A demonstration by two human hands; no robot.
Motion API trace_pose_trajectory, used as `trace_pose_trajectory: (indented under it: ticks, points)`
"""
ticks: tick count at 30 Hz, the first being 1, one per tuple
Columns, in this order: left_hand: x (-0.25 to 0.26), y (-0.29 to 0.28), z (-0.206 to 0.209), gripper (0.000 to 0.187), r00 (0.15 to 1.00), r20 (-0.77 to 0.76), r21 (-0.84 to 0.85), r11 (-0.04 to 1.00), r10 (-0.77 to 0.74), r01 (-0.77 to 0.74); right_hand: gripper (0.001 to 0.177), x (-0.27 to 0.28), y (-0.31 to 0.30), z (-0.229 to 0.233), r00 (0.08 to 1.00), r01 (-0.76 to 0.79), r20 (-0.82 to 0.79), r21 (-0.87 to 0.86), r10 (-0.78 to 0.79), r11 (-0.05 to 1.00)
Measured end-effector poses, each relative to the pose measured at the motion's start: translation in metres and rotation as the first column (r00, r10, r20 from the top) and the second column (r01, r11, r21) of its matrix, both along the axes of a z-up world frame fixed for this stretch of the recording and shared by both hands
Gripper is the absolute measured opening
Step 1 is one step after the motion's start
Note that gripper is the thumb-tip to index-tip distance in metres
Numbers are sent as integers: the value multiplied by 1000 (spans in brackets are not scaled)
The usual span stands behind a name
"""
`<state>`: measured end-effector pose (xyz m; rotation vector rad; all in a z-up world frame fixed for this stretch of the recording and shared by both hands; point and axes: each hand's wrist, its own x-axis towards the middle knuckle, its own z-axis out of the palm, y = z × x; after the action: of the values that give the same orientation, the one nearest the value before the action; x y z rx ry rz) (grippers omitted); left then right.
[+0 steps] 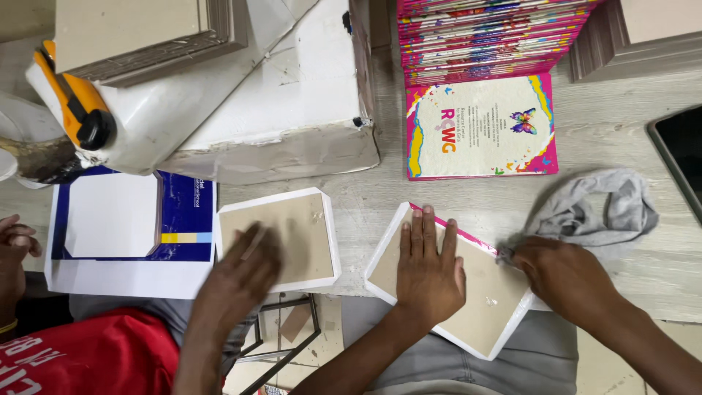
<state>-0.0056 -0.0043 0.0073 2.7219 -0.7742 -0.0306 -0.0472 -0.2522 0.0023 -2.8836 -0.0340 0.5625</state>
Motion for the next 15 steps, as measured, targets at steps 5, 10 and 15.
trace_pose_trajectory:
  ticks: [5, 10, 15]
  points:
    - [4, 4, 5, 66, 996, 86, -113, 993, -15, 25, 18, 63, 31, 13, 993, 103, -81, 174, -90, 979]
    - [1, 8, -3, 60, 994, 102, -217, 976, 33, -10, 10, 139, 108, 4, 998, 44, 18, 324, -52, 945]
    - [0, 9, -9, 33, 989, 136, -293, 956, 48, -6, 20, 156, 124, -14, 988, -106, 140, 321, 63, 941]
